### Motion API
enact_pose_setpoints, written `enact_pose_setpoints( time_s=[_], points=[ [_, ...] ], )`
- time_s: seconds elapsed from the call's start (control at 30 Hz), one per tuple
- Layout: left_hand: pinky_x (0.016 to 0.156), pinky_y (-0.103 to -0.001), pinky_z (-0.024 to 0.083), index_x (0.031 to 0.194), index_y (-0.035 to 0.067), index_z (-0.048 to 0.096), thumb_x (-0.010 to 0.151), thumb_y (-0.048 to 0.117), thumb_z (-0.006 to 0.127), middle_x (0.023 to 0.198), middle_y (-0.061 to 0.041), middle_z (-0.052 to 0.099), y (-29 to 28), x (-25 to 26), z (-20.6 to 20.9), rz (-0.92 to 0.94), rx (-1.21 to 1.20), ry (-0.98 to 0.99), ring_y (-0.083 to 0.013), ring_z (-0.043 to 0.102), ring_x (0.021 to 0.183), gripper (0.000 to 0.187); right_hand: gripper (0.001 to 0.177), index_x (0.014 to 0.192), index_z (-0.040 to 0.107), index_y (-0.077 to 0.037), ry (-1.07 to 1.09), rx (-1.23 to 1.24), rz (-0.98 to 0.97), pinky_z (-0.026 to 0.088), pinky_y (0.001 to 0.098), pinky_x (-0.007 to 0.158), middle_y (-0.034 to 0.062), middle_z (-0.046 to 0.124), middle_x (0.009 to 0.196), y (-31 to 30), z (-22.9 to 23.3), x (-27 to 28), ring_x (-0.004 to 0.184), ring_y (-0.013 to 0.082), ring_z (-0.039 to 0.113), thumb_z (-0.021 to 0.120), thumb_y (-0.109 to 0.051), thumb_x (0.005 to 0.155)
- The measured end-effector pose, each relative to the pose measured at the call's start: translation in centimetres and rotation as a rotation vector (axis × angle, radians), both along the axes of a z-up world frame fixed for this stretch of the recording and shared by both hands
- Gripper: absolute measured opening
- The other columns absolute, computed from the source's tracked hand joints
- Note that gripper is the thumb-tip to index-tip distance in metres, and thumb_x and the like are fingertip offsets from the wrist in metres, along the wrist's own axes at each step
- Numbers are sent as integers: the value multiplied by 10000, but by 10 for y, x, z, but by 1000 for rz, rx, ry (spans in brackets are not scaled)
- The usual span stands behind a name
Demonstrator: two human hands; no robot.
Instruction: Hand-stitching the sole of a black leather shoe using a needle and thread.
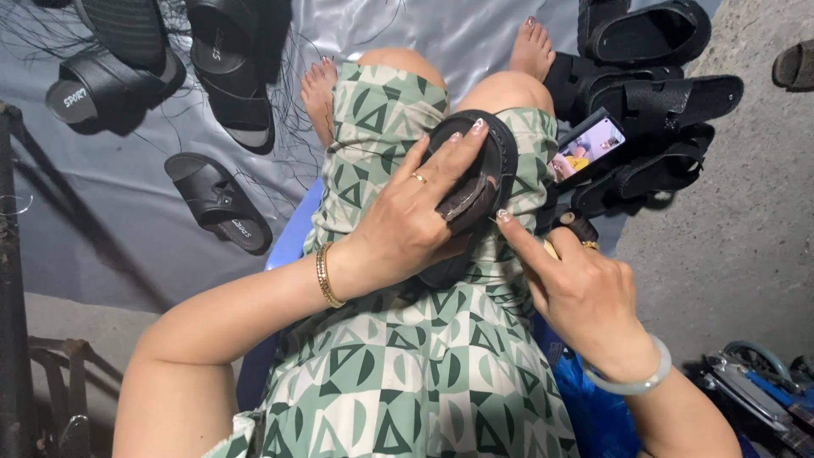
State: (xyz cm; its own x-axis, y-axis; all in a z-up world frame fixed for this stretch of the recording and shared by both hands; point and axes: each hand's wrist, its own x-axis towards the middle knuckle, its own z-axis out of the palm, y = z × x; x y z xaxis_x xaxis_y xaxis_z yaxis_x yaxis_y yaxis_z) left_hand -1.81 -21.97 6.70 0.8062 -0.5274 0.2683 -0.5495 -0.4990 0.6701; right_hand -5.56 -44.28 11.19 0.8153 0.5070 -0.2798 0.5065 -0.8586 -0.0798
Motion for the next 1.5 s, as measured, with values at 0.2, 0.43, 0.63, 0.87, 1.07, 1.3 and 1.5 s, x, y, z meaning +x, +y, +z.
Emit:
enact_pose_setpoints(
  time_s=[0.2, 0.43, 0.63, 0.87, 1.07, 1.3, 1.5],
  points=[
    [1042, -588, 383, 1132, 9, 527, 964, 230, 572, 1389, -253, 268, -4, -1, -1, 42, 18, -30, -445, 530, 1209, 281, 555, 1348, 436, -262, -13, 133, -11, 303, 341, 332, 22, 378, 701, -6, -22, -5, 409, 169, 384, 631, -180, 835],
    [1048, -613, 357, 1138, 12, 529, 970, 216, 558, 1402, -250, 242, -6, -2, -4, 49, 44, -29, -461, 521, 1217, 266, 484, 1336, 454, -186, -83, 187, -23, 283, 324, 310, 24, 341, 653, 11, -21, -6, 385, 134, 340, 621, -115, 888],
    [1031, -614, 356, 1216, 33, 527, 795, 382, 788, 1406, -231, 253, 23, 18, 9, -101, 179, -39, -372, 487, 1239, 606, 365, 1270, 519, -180, -107, 154, -118, 257, 348, 300, 37, 364, 655, 20, -12, -11, 374, 176, 360, 564, -232, 912],
    [725, -423, 496, 997, -60, 595, 808, 5, 577, 1106, -169, 568, 65, 52, 3, -122, 118, -258, -344, 561, 927, 201, 467, 1389, 385, -211, -149, 135, -123, 239, 295, 338, -2, 304, 641, 20, -8, -16, 421, 106, 260, 549, -297, 961],
    [707, -441, 492, 614, -65, 550, 838, 253, 701, 1069, -163, 594, 67, 66, 4, -223, 73, -121, -341, 532, 923, 418, 462, 1408, 332, -244, -211, -24, -138, 277, 308, 339, 8, 296, 640, 36, -6, -20, 395, 128, 289, 513, -243, 982],
    [789, -343, 470, 1008, 14, 557, 826, 199, 575, 1018, -85, 601, 58, 80, 26, -367, -198, 372, -244, 547, 940, 260, 494, 1388, 356, -257, -158, 130, -256, 264, 319, 376, 3, 332, 678, 28, -19, -29, 419, 145, 307, 593, -260, 955],
    [528, -351, 439, 832, -41, 565, 833, 247, 664, 735, -96, 568, 60, 78, 14, -379, -75, 179, -249, 487, 642, 305, 447, 1317, 404, -139, -201, 364, -255, 405, 287, 536, 36, 617, 976, 29, -17, -25, 705, 157, 570, 595, -72, 918]
  ],
)
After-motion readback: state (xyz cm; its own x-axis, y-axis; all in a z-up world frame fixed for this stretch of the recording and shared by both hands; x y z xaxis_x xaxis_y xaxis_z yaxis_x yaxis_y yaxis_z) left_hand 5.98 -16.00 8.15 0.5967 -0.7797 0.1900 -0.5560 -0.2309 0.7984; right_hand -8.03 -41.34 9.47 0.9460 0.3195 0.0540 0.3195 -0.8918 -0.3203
